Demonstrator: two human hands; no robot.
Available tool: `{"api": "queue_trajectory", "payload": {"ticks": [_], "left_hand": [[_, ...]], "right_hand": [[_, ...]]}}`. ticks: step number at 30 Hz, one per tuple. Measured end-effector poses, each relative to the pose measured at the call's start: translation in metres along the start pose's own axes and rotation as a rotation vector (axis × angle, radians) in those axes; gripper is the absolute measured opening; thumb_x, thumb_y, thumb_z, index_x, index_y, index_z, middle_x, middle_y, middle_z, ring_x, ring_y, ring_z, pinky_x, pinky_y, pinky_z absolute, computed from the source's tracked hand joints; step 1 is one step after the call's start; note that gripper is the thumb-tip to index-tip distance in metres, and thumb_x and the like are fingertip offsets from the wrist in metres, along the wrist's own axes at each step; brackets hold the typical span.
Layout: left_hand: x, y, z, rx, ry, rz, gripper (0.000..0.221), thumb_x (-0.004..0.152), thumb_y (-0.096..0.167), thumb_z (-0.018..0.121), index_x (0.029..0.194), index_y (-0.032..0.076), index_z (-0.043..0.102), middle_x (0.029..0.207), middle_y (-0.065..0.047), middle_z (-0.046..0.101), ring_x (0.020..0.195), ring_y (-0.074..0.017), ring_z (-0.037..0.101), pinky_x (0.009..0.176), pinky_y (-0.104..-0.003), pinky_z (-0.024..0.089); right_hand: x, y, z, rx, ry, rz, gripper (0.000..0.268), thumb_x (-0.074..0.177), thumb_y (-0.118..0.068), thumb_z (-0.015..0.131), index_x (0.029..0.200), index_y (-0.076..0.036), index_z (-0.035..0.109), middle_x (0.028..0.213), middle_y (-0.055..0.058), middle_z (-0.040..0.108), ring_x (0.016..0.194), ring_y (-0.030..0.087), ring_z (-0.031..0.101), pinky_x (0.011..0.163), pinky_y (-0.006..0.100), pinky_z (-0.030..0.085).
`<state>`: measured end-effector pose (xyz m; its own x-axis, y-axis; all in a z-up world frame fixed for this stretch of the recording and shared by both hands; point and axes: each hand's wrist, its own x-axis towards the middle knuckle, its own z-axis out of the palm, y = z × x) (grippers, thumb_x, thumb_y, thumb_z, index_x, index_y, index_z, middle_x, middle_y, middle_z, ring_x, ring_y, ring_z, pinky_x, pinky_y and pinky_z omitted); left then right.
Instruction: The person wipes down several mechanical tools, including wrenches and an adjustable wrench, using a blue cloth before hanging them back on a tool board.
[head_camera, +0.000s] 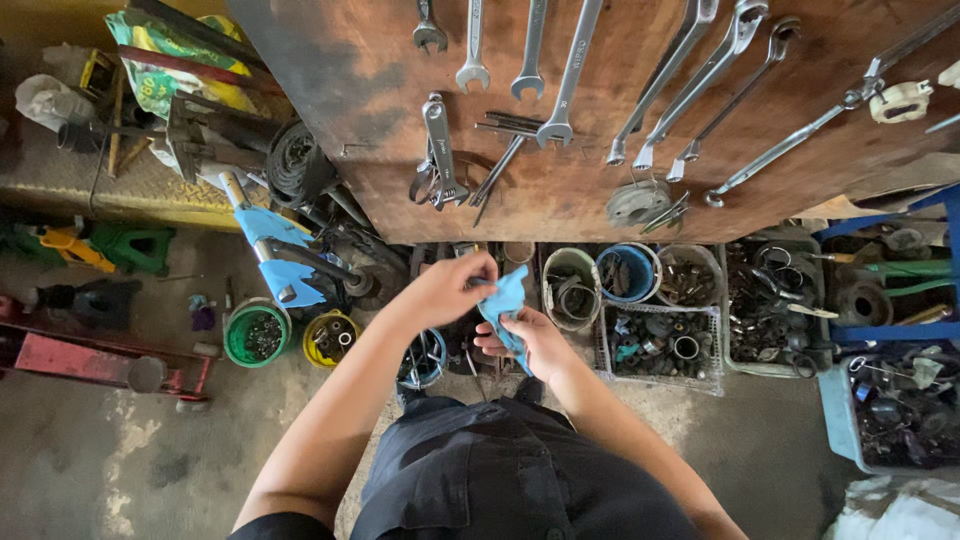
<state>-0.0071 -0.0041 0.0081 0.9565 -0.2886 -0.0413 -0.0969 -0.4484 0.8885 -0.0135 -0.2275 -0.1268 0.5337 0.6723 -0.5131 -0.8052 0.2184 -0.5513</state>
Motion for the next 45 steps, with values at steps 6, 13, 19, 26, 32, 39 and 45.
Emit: {"api": "queue_trajectory", "payload": {"ticks": [6,13,19,26,32,39,45], "left_hand": [[-0.026,0.013,0.035,0.411,0.013,0.081,0.022,0.094,0.025,0.071,0.109,0.01,0.067,0.094,-0.01,0.072,0.091,-0.0296,0.071,0.085,-0.043,0.054],[-0.062,0.003,0.068,0.441,0.227,0.267,0.027,0.089,0.015,0.071,0.115,0.009,0.067,0.109,-0.007,0.073,0.114,-0.0278,0.067,0.095,-0.046,0.049],[-0.069,0.002,0.055,0.458,0.092,0.404,0.027,0.082,0.019,0.074,0.106,0.01,0.065,0.123,-0.007,0.072,0.126,-0.0297,0.062,0.107,-0.053,0.042],[-0.051,-0.026,0.016,0.133,0.017,0.082,0.025,0.093,0.025,0.07,0.115,0.013,0.069,0.108,-0.008,0.075,0.103,-0.0284,0.073,0.093,-0.04,0.057],[0.009,-0.156,-0.01,-0.113,0.08,-0.525,0.025,0.097,0.029,0.063,0.112,0.011,0.073,0.108,-0.004,0.08,0.096,-0.0172,0.074,0.083,-0.034,0.055],[0.132,-0.303,-0.034,-0.553,0.601,-0.559,0.024,0.093,0.017,0.068,0.114,0.006,0.068,0.1,-0.006,0.074,0.084,-0.0186,0.069,0.069,-0.033,0.054],[0.183,-0.311,-0.044,-0.106,0.85,-0.39,0.035,0.081,0.012,0.079,0.114,0.009,0.068,0.103,-0.009,0.074,0.091,-0.0229,0.073,0.08,-0.037,0.056]], "right_hand": [[0.006,0.013,0.002,0.197,0.296,0.027,0.021,0.102,-0.01,0.05,0.121,-0.002,0.055,0.113,0.016,0.07,0.102,0.031,0.07,0.088,0.048,0.06],[-0.028,-0.006,0.025,0.729,0.403,-0.039,0.041,0.107,-0.029,0.03,0.117,0.002,0.056,0.114,0.019,0.069,0.111,0.032,0.064,0.103,0.046,0.05],[-0.04,-0.007,0.045,0.458,0.114,-0.149,0.047,0.1,-0.014,0.042,0.138,0.013,0.05,0.136,0.024,0.063,0.122,0.034,0.061,0.109,0.047,0.047],[-0.028,0.013,0.023,0.699,0.342,-0.007,0.049,0.095,-0.009,0.049,0.139,0.012,0.043,0.134,0.029,0.061,0.128,0.041,0.057,0.11,0.049,0.046],[-0.036,0.032,0.001,0.463,0.291,-0.066,0.052,0.09,0.008,0.038,0.142,0.012,0.036,0.139,0.028,0.058,0.134,0.04,0.057,0.111,0.055,0.049],[-0.042,0.019,0.019,0.505,0.455,-0.004,0.05,0.096,-0.004,0.035,0.143,0.012,0.037,0.137,0.031,0.059,0.128,0.042,0.06,0.104,0.055,0.051],[-0.023,0.018,0.017,0.557,0.407,-0.037,0.046,0.095,-0.006,0.042,0.137,0.013,0.048,0.134,0.027,0.063,0.127,0.039,0.061,0.104,0.054,0.051]]}}
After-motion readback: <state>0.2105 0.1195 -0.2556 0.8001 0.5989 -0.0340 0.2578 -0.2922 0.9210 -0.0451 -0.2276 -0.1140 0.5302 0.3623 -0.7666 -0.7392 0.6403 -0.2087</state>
